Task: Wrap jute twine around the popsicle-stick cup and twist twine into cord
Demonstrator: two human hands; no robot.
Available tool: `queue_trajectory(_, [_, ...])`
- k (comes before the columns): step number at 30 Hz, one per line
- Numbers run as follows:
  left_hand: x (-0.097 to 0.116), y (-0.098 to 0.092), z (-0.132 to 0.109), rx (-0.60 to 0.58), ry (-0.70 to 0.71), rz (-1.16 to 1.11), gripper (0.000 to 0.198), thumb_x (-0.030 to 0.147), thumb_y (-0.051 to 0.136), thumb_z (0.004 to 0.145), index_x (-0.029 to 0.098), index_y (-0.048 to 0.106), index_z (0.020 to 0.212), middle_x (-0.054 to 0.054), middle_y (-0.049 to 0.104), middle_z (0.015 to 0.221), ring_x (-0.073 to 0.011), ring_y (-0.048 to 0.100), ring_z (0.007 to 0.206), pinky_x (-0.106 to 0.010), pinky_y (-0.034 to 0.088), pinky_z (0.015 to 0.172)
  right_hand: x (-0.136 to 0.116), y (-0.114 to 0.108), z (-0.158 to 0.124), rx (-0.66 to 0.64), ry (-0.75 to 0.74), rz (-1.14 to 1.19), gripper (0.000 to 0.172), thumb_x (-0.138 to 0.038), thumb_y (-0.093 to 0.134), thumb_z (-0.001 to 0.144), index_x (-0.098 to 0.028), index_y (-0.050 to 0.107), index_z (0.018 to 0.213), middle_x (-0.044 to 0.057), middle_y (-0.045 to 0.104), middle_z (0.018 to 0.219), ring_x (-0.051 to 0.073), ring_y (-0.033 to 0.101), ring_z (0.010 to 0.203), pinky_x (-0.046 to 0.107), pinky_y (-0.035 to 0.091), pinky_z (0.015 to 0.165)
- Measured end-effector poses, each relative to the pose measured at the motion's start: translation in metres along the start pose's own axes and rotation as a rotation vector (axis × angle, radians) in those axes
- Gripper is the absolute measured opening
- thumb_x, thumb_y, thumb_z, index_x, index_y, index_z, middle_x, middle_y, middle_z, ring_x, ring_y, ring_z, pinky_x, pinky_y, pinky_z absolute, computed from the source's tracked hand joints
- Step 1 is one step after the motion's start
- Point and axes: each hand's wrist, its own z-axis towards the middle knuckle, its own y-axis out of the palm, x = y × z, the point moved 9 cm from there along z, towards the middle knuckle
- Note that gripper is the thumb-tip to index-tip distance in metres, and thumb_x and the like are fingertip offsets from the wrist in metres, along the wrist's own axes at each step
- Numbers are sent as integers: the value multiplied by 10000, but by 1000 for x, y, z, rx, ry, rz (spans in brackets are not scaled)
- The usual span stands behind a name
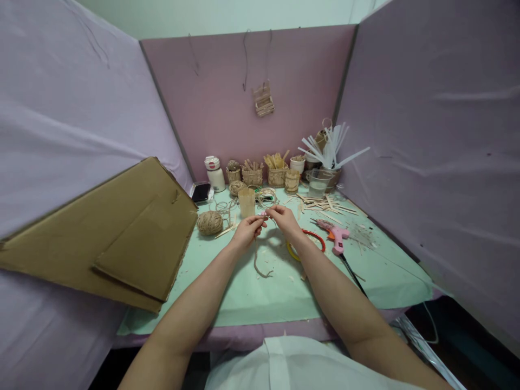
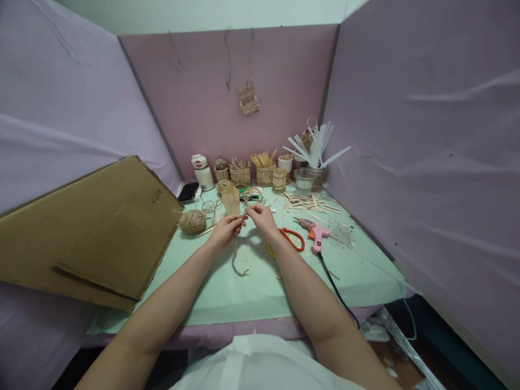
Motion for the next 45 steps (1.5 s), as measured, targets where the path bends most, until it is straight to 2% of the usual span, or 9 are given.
queue_trajectory(12, [9, -10, 0, 118, 108, 290, 282, 416, 648, 672, 141, 659, 735, -12, 570, 638, -78, 391, 524, -216, 283, 493, -1, 3, -1, -38, -15, -48, 183, -347, 598, 652, -176, 574, 589, -18, 536, 576, 132, 465, 600, 265, 359, 609])
queue_trajectory(17, [7, -11, 1, 111, 85, 201, 347, 459, 676, 640, 134, 671, 763, -6, 552, 619, -64, 351, 483, -215, 240, 464, -3, 0, 1, -9, -5, 52, 191, -360, 570, 669, -184, 631, 712, 4, 619, 710, 158, 543, 723, 284, 411, 716])
queue_trajectory(20, [5, -10, 4, 73, 83, 113, 397, 477, 696, 620, 129, 678, 809, 0, 543, 618, -50, 333, 469, -212, 212, 456, -6, 2, 0, -54, -8, 76, 231, -334, 519, 694, -191, 664, 802, 19, 655, 812, 172, 569, 820, 300, 417, 784])
queue_trajectory(26, [7, -10, 3, 73, 111, 87, 370, 477, 711, 610, 124, 637, 693, 0, 548, 619, -41, 338, 459, -218, 216, 460, -10, 15, -5, -217, -78, -62, 192, -368, 586, 688, -188, 652, 699, -1, 618, 665, 151, 525, 674, 282, 399, 678])
queue_trajectory(28, [6, -10, 3, 75, 111, 121, 369, 476, 704, 615, 124, 637, 703, 1, 545, 608, -47, 342, 465, -217, 216, 459, -11, 12, -4, -185, -109, -131, 189, -368, 588, 684, -186, 619, 643, -12, 582, 614, 139, 488, 620, 269, 371, 626])
queue_trajectory(32, [5, -6, 3, 46, 112, 165, 363, 477, 684, 636, 128, 643, 731, 2, 541, 593, -56, 338, 472, -212, 211, 455, -11, -1, 1, -29, -158, -236, 184, -354, 550, 690, -192, 584, 610, -13, 555, 583, 142, 462, 601, 269, 341, 614])
queue_trajectory(39, [7, -2, 0, 38, 136, 249, 302, 441, 652, 673, 143, 652, 720, -13, 570, 607, -75, 364, 488, -221, 259, 469, 2, -22, 9, 112, -112, -313, 190, -345, 509, 711, -195, 572, 614, 4, 555, 599, 166, 481, 621, 290, 346, 636])
queue_trajectory(42, [10, -3, -1, 52, 164, 289, 290, 433, 629, 691, 147, 661, 729, -11, 576, 616, -83, 370, 498, -227, 276, 481, 2, -22, 9, 108, -121, -341, 169, -321, 502, 733, -187, 605, 721, 32, 596, 725, 178, 517, 696, 303, 381, 690])
queue_trajectory(45, [17, -10, -1, 133, 213, 368, 271, 404, 597, 712, 146, 672, 742, -13, 586, 625, -97, 408, 529, -234, 311, 515, -10, -20, 4, 149, -212, -403, 212, -274, 522, 732, -192, 614, 905, 70, 590, 957, 198, 532, 856, 334, 399, 799])
